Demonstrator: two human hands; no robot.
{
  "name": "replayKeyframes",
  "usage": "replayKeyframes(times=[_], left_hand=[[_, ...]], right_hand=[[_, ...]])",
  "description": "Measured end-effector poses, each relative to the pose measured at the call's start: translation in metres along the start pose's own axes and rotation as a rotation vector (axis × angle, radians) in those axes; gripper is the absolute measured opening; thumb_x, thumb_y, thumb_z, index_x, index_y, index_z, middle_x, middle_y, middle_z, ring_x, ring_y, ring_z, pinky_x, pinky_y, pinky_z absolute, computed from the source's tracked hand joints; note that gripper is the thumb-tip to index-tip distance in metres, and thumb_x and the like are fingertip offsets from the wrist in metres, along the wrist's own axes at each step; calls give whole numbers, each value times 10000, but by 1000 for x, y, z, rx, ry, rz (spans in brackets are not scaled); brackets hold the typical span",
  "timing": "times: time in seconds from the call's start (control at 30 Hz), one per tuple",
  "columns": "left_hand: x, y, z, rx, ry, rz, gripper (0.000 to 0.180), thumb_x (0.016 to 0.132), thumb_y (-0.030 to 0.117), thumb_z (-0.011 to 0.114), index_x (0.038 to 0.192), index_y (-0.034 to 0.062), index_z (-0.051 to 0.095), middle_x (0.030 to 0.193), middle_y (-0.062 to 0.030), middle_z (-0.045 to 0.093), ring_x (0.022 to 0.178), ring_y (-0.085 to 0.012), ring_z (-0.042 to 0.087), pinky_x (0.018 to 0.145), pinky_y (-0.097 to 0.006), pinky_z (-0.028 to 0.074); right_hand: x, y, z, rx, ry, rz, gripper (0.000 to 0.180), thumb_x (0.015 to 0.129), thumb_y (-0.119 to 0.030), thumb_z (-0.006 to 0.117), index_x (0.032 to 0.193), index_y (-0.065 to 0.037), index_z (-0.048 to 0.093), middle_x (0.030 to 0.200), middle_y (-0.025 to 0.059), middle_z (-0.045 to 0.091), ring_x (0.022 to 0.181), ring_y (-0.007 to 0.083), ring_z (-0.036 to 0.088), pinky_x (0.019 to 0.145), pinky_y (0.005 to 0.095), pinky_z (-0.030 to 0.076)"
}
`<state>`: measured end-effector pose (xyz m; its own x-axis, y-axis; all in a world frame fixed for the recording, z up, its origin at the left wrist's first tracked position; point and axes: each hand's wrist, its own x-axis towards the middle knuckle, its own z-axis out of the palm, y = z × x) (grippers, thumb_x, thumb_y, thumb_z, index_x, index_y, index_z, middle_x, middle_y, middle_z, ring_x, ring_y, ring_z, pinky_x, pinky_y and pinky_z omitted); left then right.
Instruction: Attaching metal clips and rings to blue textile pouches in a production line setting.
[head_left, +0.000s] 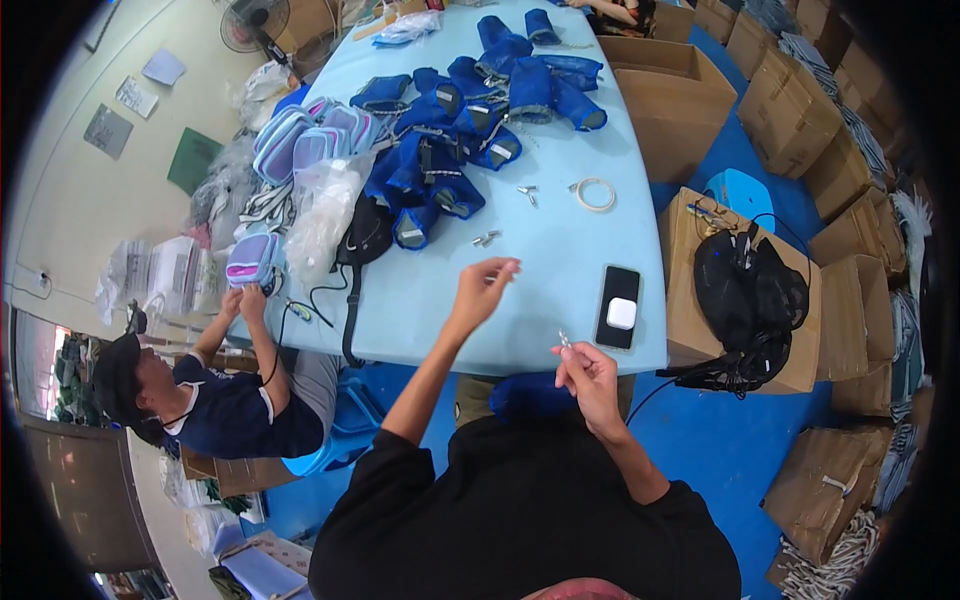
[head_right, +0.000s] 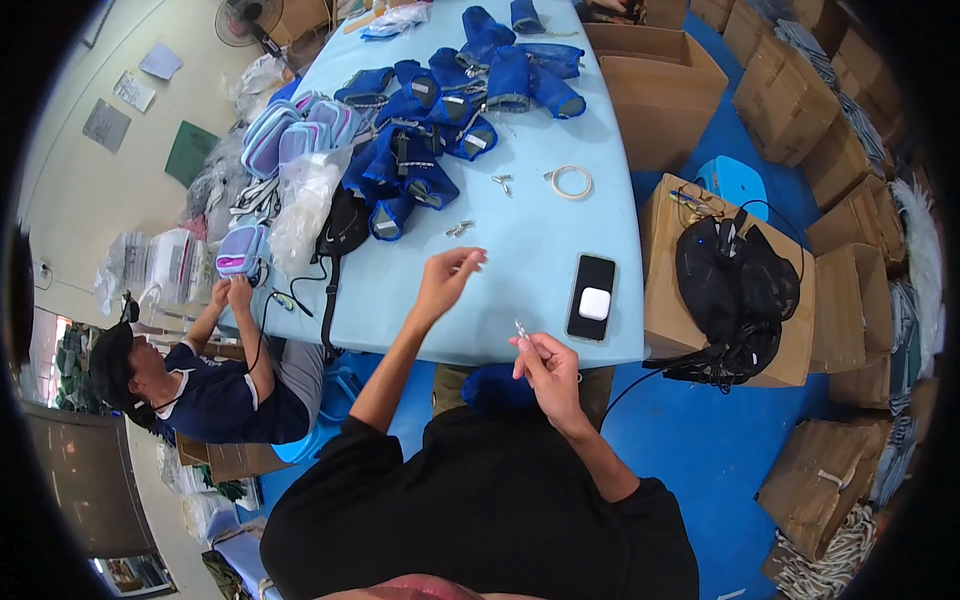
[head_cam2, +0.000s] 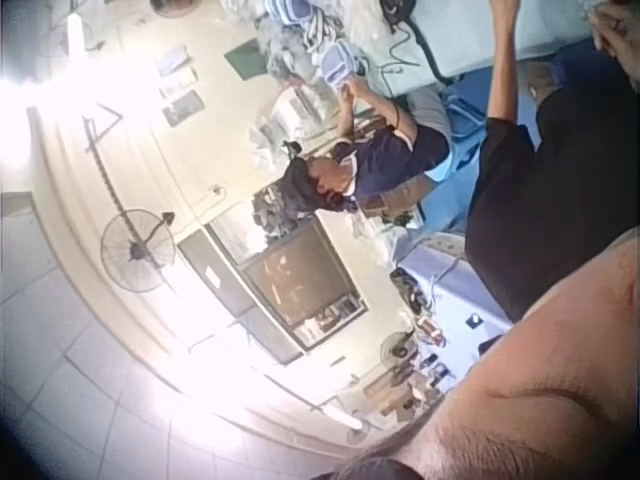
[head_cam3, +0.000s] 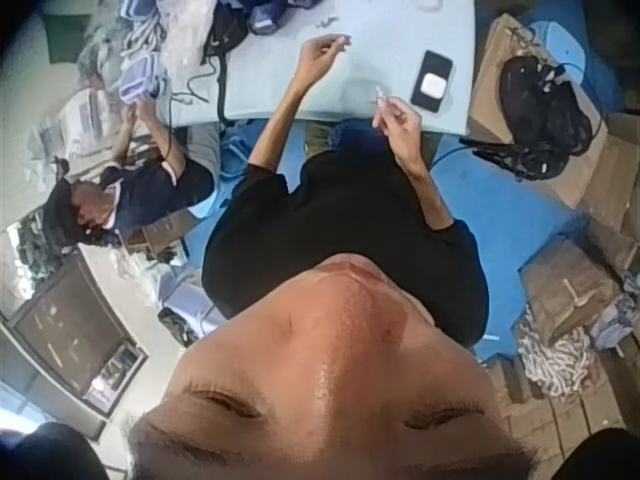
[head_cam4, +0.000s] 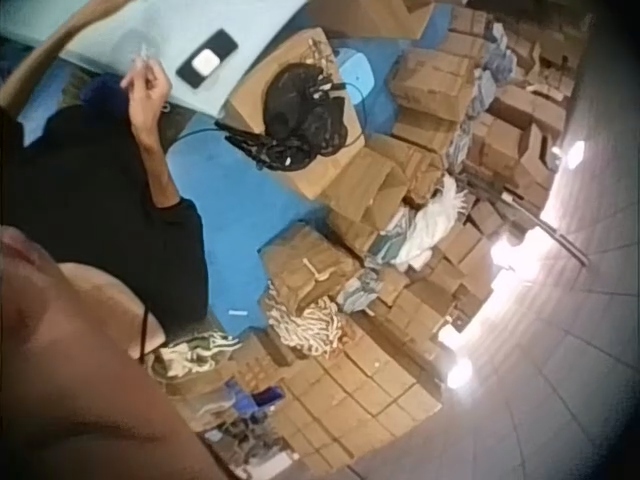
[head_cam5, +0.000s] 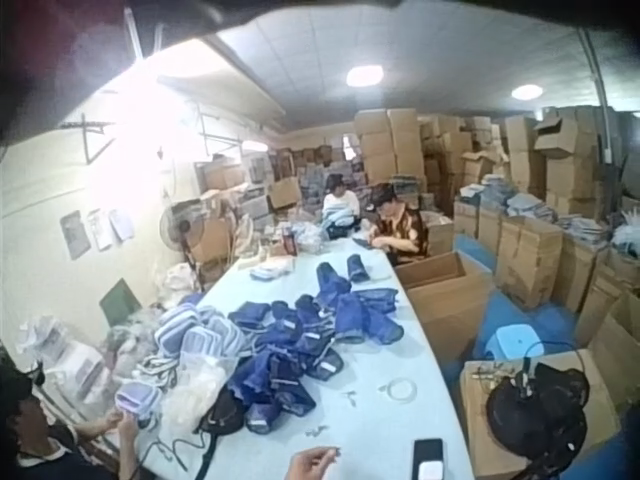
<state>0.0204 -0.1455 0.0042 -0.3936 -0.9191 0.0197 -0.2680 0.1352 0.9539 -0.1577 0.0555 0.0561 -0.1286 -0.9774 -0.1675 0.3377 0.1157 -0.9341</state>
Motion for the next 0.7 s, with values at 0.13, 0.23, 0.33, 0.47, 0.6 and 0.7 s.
replayKeyframes(times=[0.13,0.23,0.33,0.47,0.6,0.7], left_hand=[[60,-40,-15,517,230,219,174,972,195,703,1088,95,786,1052,-124,735,914,-277,715,811,-416,545],[82,-41,-7,866,385,346,153,914,211,742,1015,102,782,958,-136,693,962,-331,680,853,-470,512],[97,-54,2,936,280,209,157,902,226,750,981,93,774,923,-118,679,1019,-300,661,878,-474,487],[101,-60,-1,917,150,206,153,901,216,743,973,84,770,944,-95,688,1020,-301,655,887,-478,484],[84,-35,15,583,251,374,91,938,132,723,986,63,758,960,-93,746,856,-250,700,782,-418,534],[45,-3,25,47,180,200,130,993,115,685,1076,22,722,962,-111,772,750,-180,696,691,-335,545]], right_hand=[[-7,11,-12,-60,-18,2,210,1038,-145,654,1130,17,750,753,42,709,558,23,456,512,191,340],[-13,23,-21,-81,-11,5,212,1010,-147,702,1121,16,778,806,56,744,581,28,493,529,191,384],[-21,29,-23,-85,85,-8,202,985,-134,736,1116,11,790,819,39,725,625,44,516,548,206,401],[-26,29,-28,-137,109,-73,191,976,-120,746,1109,8,794,823,17,678,656,51,524,569,215,404],[-28,24,-34,-136,136,-65,178,975,-101,741,1103,11,794,825,13,643,674,57,529,585,221,407],[-25,22,-32,-115,141,-69,179,983,-94,727,1106,21,788,836,22,656,671,58,532,594,221,420]])
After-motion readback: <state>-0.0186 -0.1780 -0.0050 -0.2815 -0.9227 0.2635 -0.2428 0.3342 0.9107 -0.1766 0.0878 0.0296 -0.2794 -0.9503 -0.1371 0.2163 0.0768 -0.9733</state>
